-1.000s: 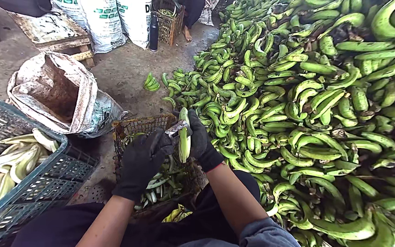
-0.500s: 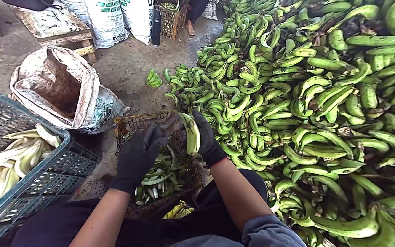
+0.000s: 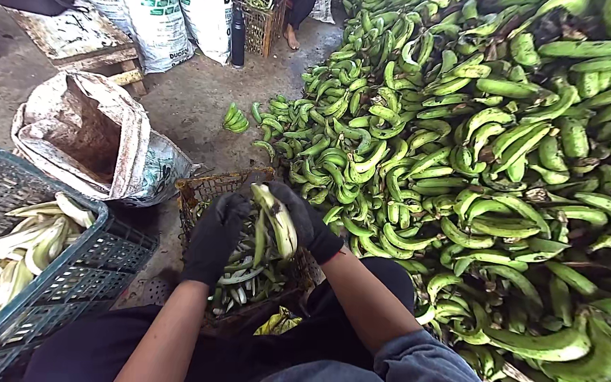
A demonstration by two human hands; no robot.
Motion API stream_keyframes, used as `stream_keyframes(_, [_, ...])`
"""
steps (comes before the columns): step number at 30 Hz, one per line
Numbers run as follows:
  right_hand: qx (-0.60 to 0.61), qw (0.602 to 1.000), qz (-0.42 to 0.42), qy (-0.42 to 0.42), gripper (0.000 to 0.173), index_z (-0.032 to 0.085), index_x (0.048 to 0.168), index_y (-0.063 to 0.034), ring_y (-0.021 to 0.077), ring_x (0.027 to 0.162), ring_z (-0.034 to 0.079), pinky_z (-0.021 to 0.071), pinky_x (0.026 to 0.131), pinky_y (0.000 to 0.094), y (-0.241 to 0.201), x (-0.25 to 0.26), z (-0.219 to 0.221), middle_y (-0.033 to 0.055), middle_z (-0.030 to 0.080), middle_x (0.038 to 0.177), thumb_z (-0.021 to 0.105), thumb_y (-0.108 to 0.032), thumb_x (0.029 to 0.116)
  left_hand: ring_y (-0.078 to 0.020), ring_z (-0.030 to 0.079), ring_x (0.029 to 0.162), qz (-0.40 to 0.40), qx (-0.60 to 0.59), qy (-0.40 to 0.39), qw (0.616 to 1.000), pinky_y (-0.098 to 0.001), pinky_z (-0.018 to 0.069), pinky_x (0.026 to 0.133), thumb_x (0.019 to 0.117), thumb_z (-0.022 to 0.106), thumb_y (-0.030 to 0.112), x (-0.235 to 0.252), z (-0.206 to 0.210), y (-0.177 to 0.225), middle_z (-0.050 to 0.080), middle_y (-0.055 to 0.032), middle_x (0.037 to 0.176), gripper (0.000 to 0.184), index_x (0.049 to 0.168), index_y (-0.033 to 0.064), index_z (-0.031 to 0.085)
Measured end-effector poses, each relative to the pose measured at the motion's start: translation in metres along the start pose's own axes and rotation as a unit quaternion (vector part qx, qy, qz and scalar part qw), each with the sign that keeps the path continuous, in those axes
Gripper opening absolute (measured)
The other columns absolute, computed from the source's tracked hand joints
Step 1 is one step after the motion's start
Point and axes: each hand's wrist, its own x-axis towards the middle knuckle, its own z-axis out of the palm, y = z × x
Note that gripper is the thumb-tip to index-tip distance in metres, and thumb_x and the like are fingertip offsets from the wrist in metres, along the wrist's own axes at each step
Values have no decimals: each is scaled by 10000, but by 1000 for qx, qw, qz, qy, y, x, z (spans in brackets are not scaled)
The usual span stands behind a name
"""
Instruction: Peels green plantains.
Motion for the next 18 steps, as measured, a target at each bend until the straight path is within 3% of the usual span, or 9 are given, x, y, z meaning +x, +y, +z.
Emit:
stream_keyframes(3, [6,999,17,-41,443,527,1421,-215,110,667,617,553,575,273,-3,1,-3,38,661,935,360,-411,1061,-256,659,877,-34,-65,18,997,-536,537,795,1058,520,472,6,-9,-10,691,-104,1068,434,1420,237,559])
stream_keyframes(4, [41,998,17,-43,430,529,1407,-221,105,627,598,541,540,264,-2,3,-7,34,646,899,352,-402,1060,-251,663,888,-30,-71,21,997,-531,538,802,1055,529,468,5,-10,-10,694,-100,1078,433,1419,236,561])
stream_keyframes(6, [131,991,35,1,358,584,1260,-209,97,574,583,516,488,246,-7,6,-13,29,647,833,348,-400,1071,-227,684,941,8,-52,8,999,-534,557,833,1014,563,535,-1,-12,-10,703,-73,1111,489,1412,251,573])
stream_keyframes(8, [234,969,64,39,377,613,1117,-142,102,531,586,509,447,239,-17,15,-21,35,642,762,322,-376,1063,-260,668,1098,67,-2,-32,997,-584,531,925,984,549,591,-11,-12,-7,670,-87,1268,596,1480,261,534])
stream_keyframes(9, [274,959,68,37,413,631,1126,-110,102,532,586,517,455,237,-18,19,-27,32,631,750,317,-368,1054,-264,663,1120,109,24,-47,993,-580,535,935,970,539,614,-16,-10,-7,663,-95,1285,635,1492,252,529])
stream_keyframes(11, [318,945,71,37,469,626,1183,-67,98,548,591,521,479,232,-18,22,-37,35,635,761,298,-379,1058,-285,671,1104,209,77,-58,973,-560,542,932,960,496,675,-26,-2,-7,685,-124,1242,698,1472,207,567])
stream_keyframes(13, [323,941,95,40,495,615,1216,-66,96,518,569,500,449,220,-18,23,-38,33,614,749,293,-408,1063,-327,690,1040,296,112,-38,948,-559,559,880,983,493,648,-33,9,-7,710,-157,1155,662,1436,180,611])
stream_keyframes(16, [227,969,73,64,351,607,1062,-114,93,566,604,526,488,237,-12,18,-24,24,633,749,346,-348,1075,-353,690,1046,244,128,-23,961,-571,557,882,991,532,585,-33,17,2,707,-169,1169,604,1443,193,606])
stream_keyframes(18, [114,992,24,40,309,634,1120,-156,76,672,621,553,595,258,-4,9,-17,2,656,837,388,-338,1080,-367,667,1086,145,108,-20,983,-608,528,917,995,575,493,-23,13,6,675,-181,1228,555,1471,206,569])
